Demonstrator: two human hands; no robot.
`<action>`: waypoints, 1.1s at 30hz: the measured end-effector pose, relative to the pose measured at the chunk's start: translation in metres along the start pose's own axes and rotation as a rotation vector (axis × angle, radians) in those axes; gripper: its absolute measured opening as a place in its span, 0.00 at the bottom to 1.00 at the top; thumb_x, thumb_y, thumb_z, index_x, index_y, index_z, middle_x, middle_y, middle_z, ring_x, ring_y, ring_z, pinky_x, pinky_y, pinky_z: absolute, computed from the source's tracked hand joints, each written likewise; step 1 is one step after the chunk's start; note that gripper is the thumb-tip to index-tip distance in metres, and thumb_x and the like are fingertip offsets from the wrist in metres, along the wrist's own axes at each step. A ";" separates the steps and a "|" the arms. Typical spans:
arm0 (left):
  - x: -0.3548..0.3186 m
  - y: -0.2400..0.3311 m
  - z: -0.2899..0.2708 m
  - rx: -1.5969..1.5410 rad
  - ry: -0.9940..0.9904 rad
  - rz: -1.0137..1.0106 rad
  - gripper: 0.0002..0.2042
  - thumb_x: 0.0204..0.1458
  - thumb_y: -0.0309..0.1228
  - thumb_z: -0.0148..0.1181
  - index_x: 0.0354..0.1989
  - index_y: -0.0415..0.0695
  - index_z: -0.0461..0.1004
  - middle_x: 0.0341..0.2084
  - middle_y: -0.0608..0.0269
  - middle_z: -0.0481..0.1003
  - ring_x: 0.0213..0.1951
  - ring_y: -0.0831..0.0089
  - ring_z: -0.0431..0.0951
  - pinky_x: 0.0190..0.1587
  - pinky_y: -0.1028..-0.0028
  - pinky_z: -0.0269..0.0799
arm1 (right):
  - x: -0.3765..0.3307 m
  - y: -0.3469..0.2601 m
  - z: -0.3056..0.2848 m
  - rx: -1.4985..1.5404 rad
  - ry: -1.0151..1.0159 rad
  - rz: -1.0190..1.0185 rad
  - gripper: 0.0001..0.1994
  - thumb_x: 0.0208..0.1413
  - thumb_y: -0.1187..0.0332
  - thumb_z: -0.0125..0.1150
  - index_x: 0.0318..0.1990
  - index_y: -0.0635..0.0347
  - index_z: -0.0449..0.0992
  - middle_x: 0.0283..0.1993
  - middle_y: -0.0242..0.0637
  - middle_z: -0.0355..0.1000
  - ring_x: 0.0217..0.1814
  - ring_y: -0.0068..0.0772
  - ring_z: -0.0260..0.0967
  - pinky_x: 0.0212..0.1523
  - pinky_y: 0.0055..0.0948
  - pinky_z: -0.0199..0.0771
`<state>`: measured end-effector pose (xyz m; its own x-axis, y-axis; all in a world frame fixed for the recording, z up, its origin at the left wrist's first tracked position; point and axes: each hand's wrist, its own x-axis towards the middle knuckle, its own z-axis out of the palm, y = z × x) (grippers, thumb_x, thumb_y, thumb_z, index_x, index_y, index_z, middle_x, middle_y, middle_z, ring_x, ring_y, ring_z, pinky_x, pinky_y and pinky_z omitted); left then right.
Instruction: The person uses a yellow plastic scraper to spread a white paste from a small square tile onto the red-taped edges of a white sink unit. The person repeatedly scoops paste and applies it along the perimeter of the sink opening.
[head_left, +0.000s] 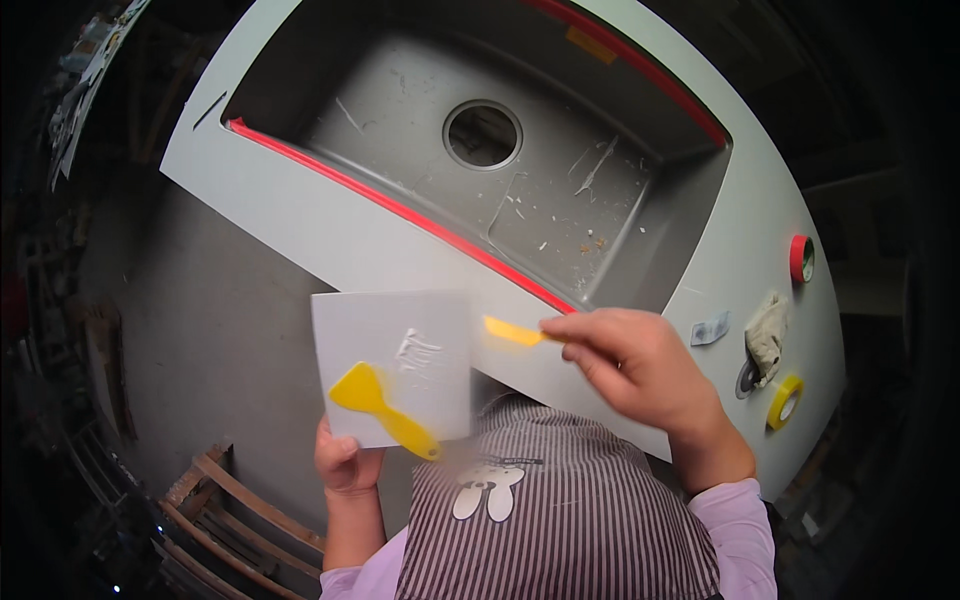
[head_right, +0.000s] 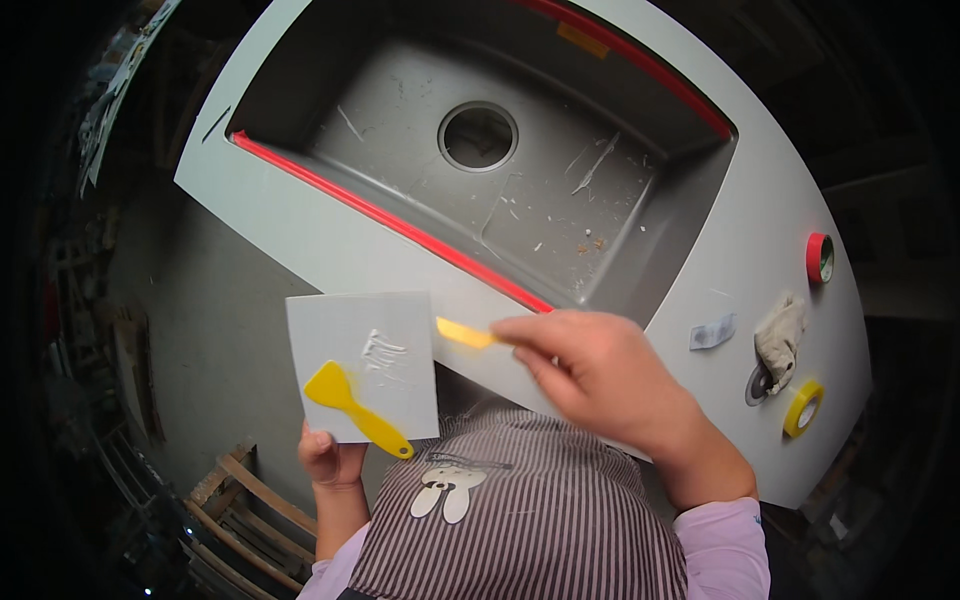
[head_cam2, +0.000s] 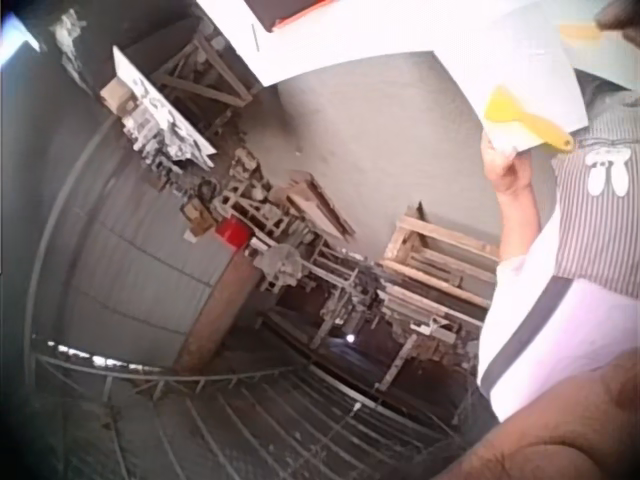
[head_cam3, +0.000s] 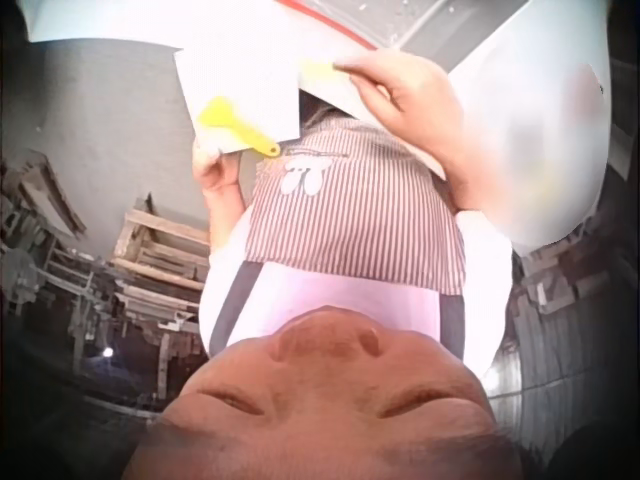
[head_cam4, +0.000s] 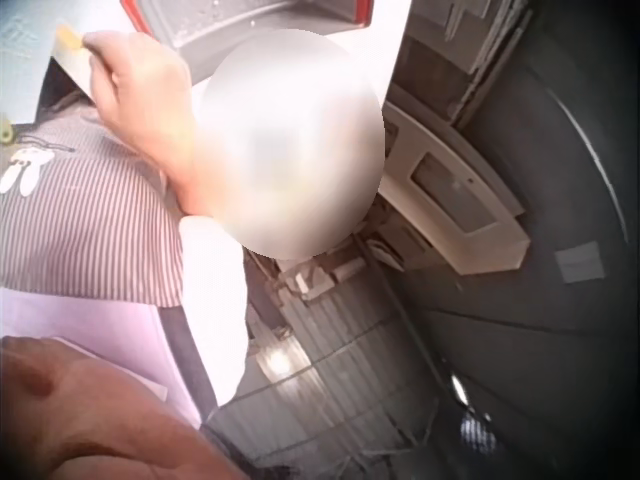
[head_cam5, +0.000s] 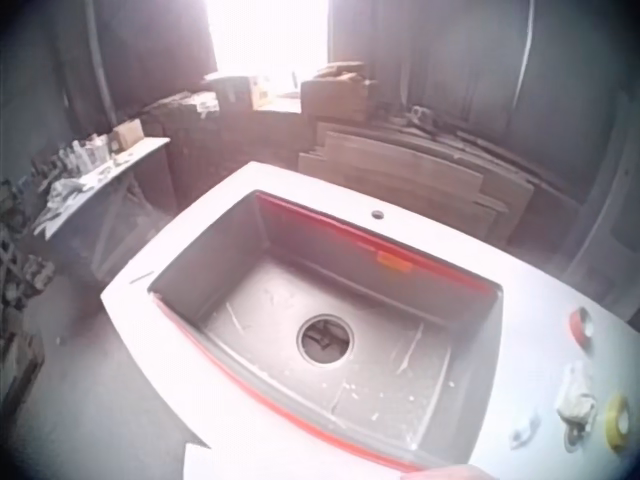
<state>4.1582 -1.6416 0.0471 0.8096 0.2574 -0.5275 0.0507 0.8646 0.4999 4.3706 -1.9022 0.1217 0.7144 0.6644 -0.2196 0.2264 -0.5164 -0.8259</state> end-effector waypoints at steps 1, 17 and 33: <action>0.001 0.003 -0.002 -0.033 0.007 0.010 0.33 0.38 0.27 0.63 0.59 0.32 0.65 0.53 0.49 0.72 0.55 0.54 0.72 0.62 0.57 0.65 | 0.000 0.012 -0.001 0.096 0.073 0.023 0.12 0.54 0.74 0.59 0.47 0.60 0.78 0.37 0.41 0.77 0.34 0.41 0.75 0.37 0.32 0.75; 0.009 0.012 -0.012 -0.244 -0.047 0.042 0.37 0.36 0.27 0.60 0.63 0.39 0.63 0.59 0.52 0.69 0.61 0.54 0.68 0.66 0.55 0.59 | 0.027 0.054 0.029 0.053 0.075 0.174 0.12 0.56 0.72 0.58 0.47 0.58 0.79 0.33 0.40 0.73 0.34 0.38 0.71 0.37 0.32 0.71; 0.013 0.009 -0.012 -0.235 -0.025 0.015 0.38 0.34 0.27 0.60 0.63 0.39 0.63 0.59 0.52 0.68 0.61 0.54 0.67 0.66 0.55 0.58 | 0.019 0.044 0.001 -0.070 0.053 0.211 0.13 0.54 0.77 0.57 0.47 0.61 0.80 0.31 0.39 0.72 0.32 0.31 0.70 0.34 0.27 0.69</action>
<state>4.1624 -1.6249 0.0364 0.8236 0.2630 -0.5025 -0.0969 0.9382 0.3322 4.3934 -1.9120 0.0804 0.7840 0.5094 -0.3547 0.1124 -0.6786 -0.7259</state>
